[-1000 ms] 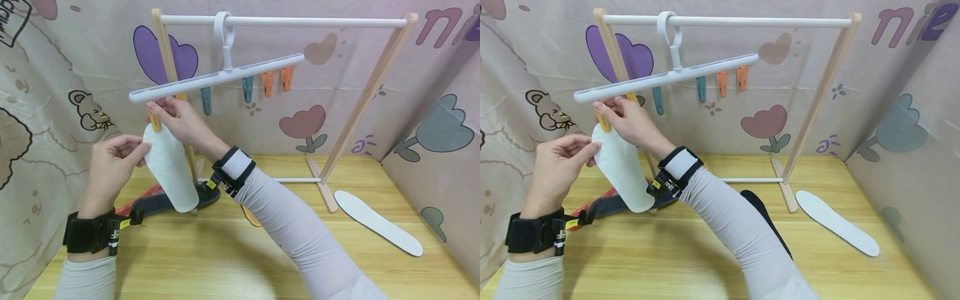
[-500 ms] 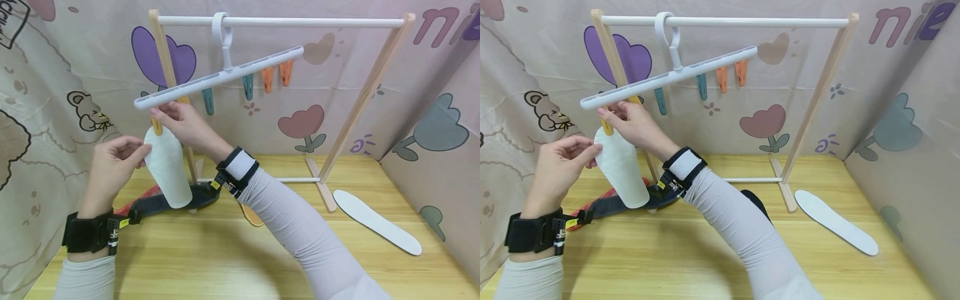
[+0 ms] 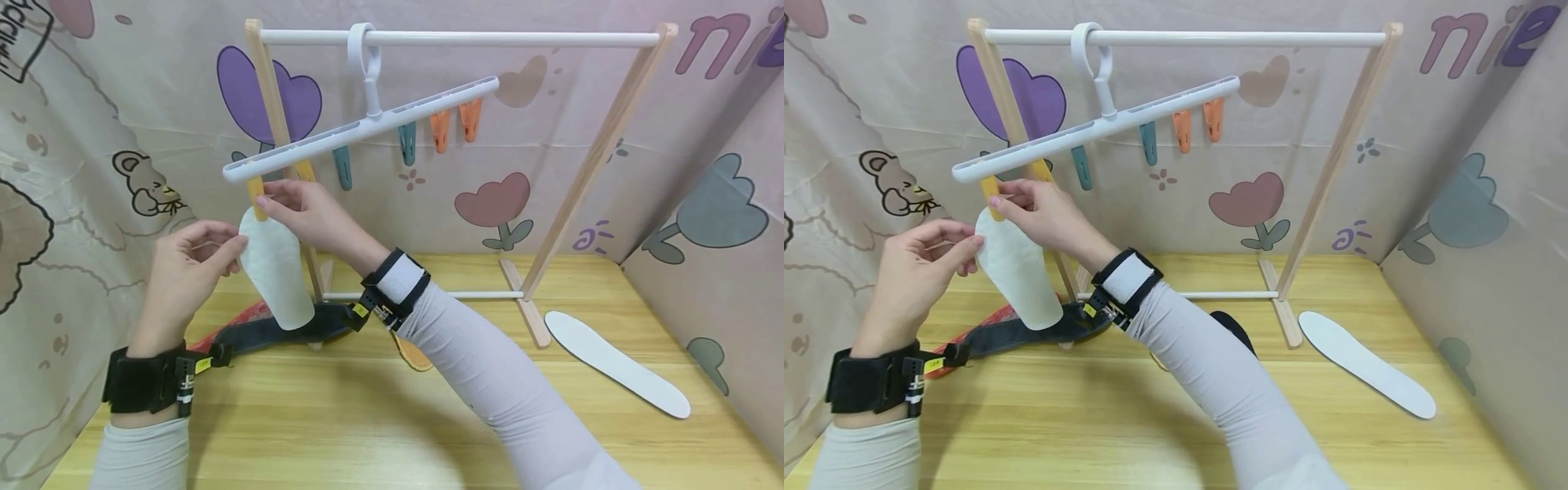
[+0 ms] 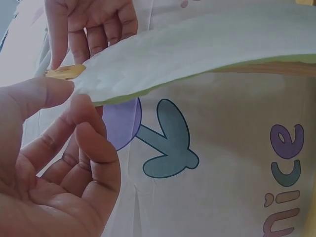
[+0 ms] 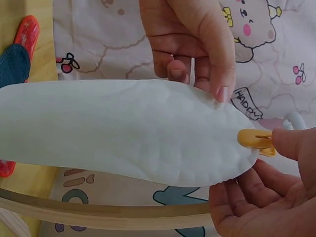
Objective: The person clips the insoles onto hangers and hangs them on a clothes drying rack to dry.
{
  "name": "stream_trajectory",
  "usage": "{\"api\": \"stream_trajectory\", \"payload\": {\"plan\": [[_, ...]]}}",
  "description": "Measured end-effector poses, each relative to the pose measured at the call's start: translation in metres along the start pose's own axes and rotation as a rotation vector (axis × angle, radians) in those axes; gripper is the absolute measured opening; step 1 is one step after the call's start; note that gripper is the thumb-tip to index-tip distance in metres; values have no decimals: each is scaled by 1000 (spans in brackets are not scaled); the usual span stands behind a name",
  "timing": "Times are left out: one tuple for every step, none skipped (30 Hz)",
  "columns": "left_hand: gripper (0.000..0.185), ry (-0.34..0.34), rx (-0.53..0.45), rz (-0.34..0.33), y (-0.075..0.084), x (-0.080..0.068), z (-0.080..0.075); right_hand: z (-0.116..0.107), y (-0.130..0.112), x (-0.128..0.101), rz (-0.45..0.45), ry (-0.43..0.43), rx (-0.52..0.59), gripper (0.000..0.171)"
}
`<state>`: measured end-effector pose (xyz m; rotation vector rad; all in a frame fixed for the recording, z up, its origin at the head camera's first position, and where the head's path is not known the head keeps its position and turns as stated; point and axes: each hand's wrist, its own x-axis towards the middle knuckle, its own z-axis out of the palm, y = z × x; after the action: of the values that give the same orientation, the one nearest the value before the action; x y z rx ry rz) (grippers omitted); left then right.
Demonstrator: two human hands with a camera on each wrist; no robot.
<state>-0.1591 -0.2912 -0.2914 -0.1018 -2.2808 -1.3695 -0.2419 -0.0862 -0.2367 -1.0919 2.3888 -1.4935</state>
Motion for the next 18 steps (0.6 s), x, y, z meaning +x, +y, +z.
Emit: {"api": "stream_trajectory", "payload": {"plan": [[20, 5, 2, -2, 1, 0, 0, 0, 0, -1, -3, -3, -3, 49], [21, 9, 4, -3, 1, -1, 0, 0, 1, -2, -5, -4, -5, 49], [22, 10, 7, 1, 2, -1, 0, 0, 2, -3, -7, -6, -6, 49], [23, 11, 8, 2, 2, -1, 0, 0, 2, -4, -6, -7, -7, 49], [23, 11, 8, 4, 3, -2, -1, 0, 3, -5, -6, -7, -8, 49], [24, 11, 8, 8, 3, -2, -1, 0, 4, -6, -6, -7, -7, 49], [24, 12, 9, 9, 3, -2, -1, -1, 5, -7, -2, -8, -7, 49], [24, 13, 11, 11, 3, -2, -1, -1, 6, -8, 1, -9, -8, 49], [25, 14, 14, 11, 3, -2, -1, -1, 6, -9, 5, -10, -6, 49], [25, 13, 14, 10, 3, -2, -1, -2, 7, -9, 9, -9, -5, 49], [26, 13, 17, 11, 3, -2, -1, -2, 8, -10, 16, -9, -1, 49], [26, 12, 19, 10, 3, -2, -2, -3, 8, -11, 23, -9, 3, 49], [26, 11, 21, 8, 3, -2, -2, -3, 9, -12, 34, -9, 6, 49], [27, 10, 20, 7, 2, -2, -2, -4, 10, -14, 41, -9, 10, 49], [27, 9, 20, 4, 2, -2, -2, -4, 11, -15, 49, -7, 14, 49], [27, 9, 20, 2, 2, -2, -2, -5, 12, -16, 55, -7, 17, 49], [27, 11, 20, 0, 2, -2, -2, -5, 13, -17, 59, -6, 18, 49], [27, 13, 19, -1, 3, -2, -2, -6, 14, -18, 61, -5, 17, 48]]}}
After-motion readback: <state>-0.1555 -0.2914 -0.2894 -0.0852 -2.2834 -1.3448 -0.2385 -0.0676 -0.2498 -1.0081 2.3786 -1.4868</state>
